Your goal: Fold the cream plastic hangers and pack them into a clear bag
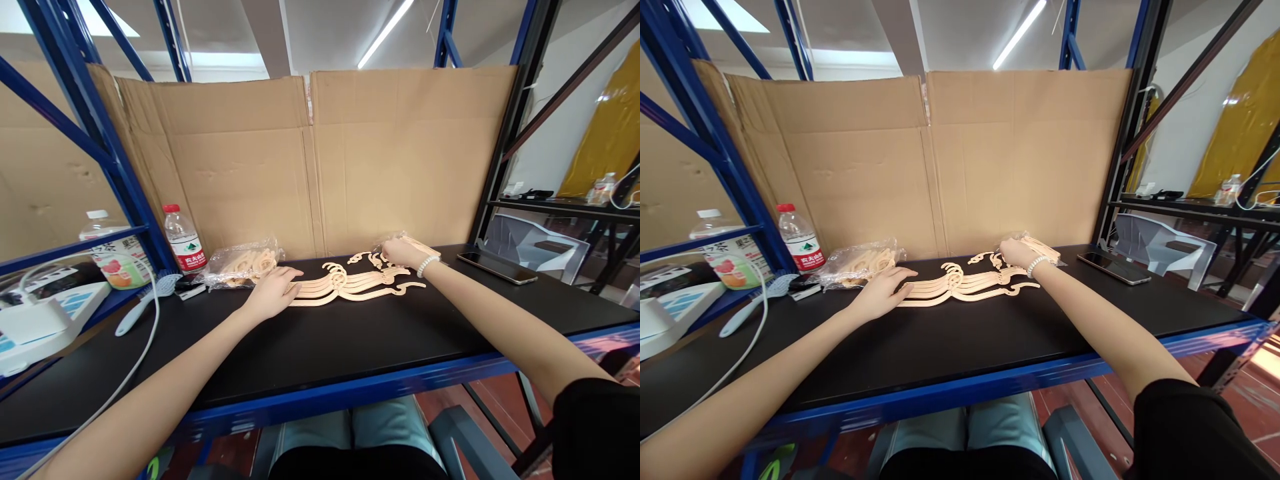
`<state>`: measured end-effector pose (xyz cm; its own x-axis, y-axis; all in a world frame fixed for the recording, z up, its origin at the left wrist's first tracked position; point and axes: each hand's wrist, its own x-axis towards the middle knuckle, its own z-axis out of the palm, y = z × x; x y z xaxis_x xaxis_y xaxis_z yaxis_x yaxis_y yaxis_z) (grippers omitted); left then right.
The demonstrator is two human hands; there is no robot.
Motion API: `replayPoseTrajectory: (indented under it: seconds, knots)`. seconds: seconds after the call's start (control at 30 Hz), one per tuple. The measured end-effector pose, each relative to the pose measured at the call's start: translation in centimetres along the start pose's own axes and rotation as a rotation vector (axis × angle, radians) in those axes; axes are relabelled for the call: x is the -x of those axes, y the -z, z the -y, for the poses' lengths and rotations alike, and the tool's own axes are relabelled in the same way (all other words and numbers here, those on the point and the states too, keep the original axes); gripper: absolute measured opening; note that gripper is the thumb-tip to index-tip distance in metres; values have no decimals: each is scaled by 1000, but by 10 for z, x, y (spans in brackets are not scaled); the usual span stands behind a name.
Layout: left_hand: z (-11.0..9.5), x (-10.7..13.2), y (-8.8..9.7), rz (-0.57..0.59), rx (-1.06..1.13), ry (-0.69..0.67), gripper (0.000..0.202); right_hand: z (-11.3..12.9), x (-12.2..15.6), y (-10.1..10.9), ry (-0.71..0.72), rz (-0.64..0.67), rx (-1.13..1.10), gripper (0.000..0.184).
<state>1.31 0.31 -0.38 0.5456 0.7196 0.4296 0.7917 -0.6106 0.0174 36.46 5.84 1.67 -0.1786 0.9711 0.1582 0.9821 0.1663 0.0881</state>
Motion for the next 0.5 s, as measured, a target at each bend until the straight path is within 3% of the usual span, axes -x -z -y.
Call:
replayPoseTrajectory:
  seconds: [0.3, 0.5]
  knots:
    - [-3, -1, 2, -3, 2, 15, 36, 17, -18, -10, -190, 69, 60, 33]
    - [1, -2, 11, -97, 29, 58, 34, 19, -17, -15, -257, 39, 53, 39]
